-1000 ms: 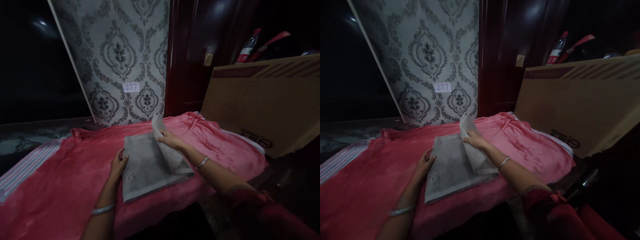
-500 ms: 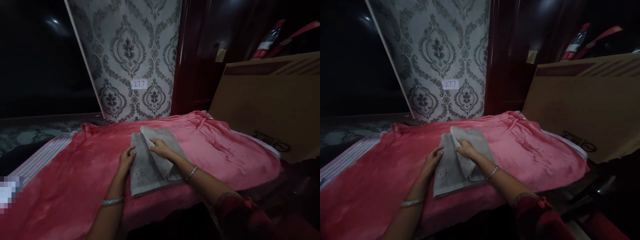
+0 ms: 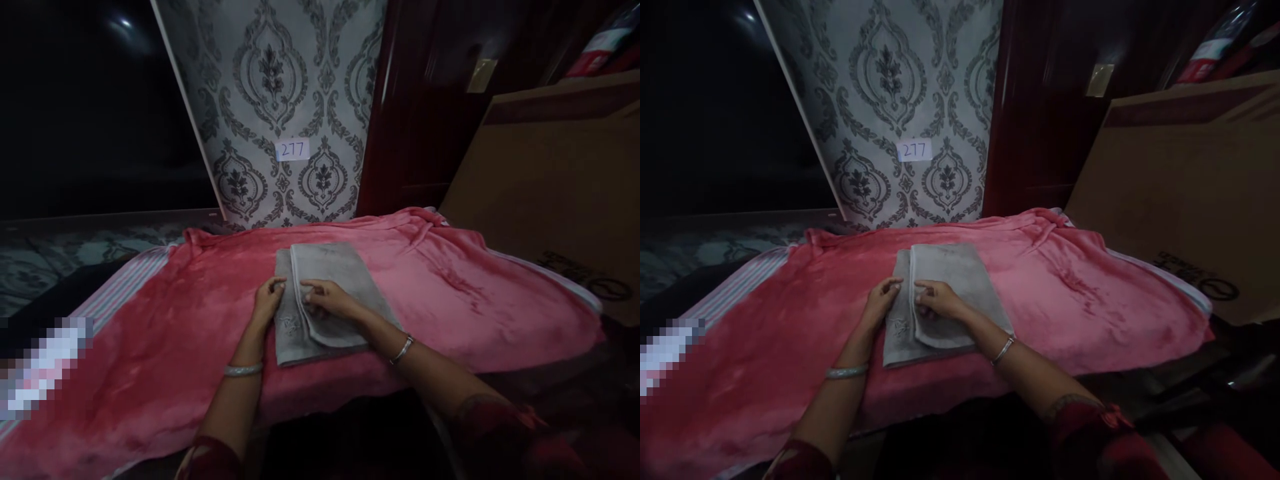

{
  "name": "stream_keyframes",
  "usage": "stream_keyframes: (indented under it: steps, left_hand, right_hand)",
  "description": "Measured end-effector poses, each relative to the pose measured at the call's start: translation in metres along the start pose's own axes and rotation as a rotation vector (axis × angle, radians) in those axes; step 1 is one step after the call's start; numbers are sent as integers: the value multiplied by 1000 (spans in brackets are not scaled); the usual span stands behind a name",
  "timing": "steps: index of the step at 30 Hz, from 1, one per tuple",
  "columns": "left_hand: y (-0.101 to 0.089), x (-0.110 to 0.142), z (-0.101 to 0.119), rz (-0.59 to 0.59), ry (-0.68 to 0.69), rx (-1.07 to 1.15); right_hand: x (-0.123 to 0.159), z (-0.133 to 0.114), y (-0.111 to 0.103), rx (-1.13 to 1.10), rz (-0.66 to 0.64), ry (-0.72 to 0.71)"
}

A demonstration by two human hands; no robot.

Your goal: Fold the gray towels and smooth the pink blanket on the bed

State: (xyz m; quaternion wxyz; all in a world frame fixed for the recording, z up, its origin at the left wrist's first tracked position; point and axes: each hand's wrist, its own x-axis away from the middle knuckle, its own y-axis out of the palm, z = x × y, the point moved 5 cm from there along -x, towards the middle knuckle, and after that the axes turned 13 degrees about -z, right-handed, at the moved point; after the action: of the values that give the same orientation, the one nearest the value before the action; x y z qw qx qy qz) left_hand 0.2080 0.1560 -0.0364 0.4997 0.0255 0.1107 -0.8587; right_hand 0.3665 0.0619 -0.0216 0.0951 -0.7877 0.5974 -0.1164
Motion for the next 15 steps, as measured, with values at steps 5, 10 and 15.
stream_keyframes:
  steps: [5, 10, 15]
  left_hand:
    - [3, 5, 10, 8, 28, -39]
    - [3, 8, 20, 47, 43, -174]
    - [13, 2, 13, -10, -22, -270]
  right_hand:
    - [30, -13, -2, 440, 224, -146]
    - [45, -22, 25, 926, 157, -42]
    - [48, -27, 46, 1042, 173, 3]
